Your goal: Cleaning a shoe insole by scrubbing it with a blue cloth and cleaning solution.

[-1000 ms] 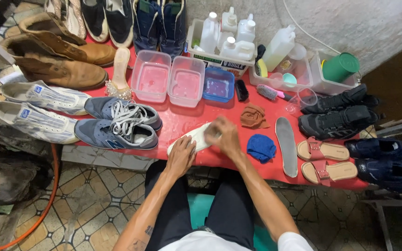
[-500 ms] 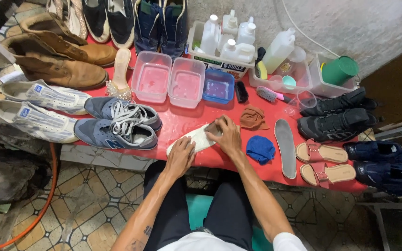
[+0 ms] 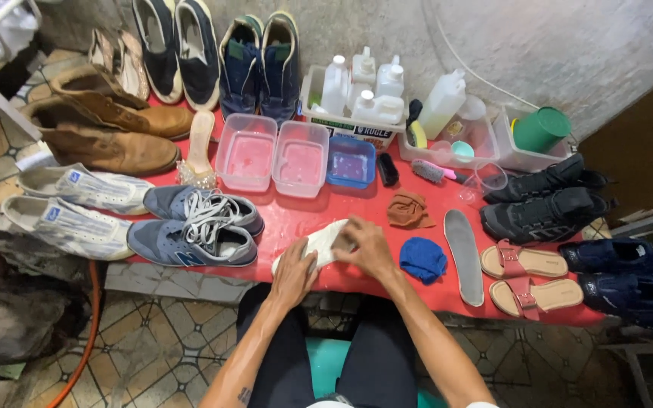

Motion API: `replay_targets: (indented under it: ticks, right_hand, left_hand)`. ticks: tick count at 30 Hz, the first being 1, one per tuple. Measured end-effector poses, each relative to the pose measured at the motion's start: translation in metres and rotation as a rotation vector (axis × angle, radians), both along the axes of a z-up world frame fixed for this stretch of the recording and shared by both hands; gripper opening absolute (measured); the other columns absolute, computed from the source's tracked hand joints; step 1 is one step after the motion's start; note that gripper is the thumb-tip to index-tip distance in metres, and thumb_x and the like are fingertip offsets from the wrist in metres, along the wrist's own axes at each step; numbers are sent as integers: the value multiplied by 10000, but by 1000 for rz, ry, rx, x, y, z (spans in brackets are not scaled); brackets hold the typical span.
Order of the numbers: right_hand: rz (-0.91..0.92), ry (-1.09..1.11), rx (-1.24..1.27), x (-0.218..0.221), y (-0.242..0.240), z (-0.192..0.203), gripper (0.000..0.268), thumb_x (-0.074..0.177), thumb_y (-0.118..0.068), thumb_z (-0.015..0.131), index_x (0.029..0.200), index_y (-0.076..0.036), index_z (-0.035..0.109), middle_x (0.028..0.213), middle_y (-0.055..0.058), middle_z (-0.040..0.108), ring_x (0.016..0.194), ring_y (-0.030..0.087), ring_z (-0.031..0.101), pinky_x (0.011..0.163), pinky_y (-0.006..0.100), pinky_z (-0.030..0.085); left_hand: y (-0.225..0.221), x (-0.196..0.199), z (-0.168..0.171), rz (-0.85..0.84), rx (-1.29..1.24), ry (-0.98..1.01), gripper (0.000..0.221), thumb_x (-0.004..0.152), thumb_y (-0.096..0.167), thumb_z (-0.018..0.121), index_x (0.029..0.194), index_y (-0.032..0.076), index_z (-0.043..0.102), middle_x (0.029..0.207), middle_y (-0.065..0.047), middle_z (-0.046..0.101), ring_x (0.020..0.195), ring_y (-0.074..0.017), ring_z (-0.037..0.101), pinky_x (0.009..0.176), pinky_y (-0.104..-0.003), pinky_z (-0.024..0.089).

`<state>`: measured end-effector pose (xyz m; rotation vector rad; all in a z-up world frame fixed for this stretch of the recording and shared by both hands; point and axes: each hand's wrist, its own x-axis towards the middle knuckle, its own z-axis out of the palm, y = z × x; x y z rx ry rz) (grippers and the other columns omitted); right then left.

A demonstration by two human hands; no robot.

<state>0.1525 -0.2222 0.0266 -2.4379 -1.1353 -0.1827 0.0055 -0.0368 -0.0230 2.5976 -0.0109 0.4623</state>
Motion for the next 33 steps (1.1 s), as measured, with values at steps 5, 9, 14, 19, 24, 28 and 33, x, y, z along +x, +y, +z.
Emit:
replay_targets:
  ticks: [5,9,14,19,24,28,33]
  right_hand:
    - [-92,-41,22,-8,-1,2,525,737,-608,792,1097,-237,698,1344,136,601,1102,372,634,833,497,497]
    - [-98,-33,47,-16,-4,4,553,786,-568,773,1208,-223,682,1443,178,519,1199,402,601,883,515,522]
    - [67,-14,57,-21,-1,-2,598,718,-489,850,1222,-213,684,1407,214,509,1195,444,584,940,510,529]
    - [25,-61,27,3,-14,-7,613,713,-466,848,1230,-186,672,1345,213,524,1111,423,609,928,500,556]
    - [202,-72,-3,-22,-8,-1,608,654,-468,891,1160,-209,676,1414,189,494,1190,456,570,978,510,527]
    - [66,9,66,11,-17,-11,613,674,-468,864,1174,-178,661,1313,217,565,1092,460,632,935,509,564]
    - [135,-25,71,-9,-22,-5,666,571,-461,926,1153,-237,693,1385,163,541,1108,427,619,932,471,556]
  left_hand:
    - [0,2,-4,9,34,-11,384,916,315,666,1214,76,709,1396,-192,542,1332,-384,498,1073,-498,423]
    - [5,3,-5,-11,13,-38,371,896,313,692,1195,94,704,1353,-183,566,1296,-378,533,1064,-474,436]
    - [9,7,-5,-16,12,-39,336,888,336,703,1158,137,688,1303,-148,588,1270,-355,550,1035,-453,455]
    - [11,8,-3,-32,-2,-19,336,888,341,707,1171,169,648,1289,-116,583,1275,-329,544,1028,-433,465]
    - [15,8,7,-53,-9,23,351,886,309,701,1201,172,629,1269,-126,605,1265,-335,553,998,-435,470]
    - [15,8,6,-56,-3,43,362,884,311,702,1212,177,625,1271,-120,610,1264,-330,557,992,-433,470]
    - [14,9,5,-48,7,33,368,871,282,708,1219,186,630,1275,-130,603,1256,-345,559,984,-437,472]
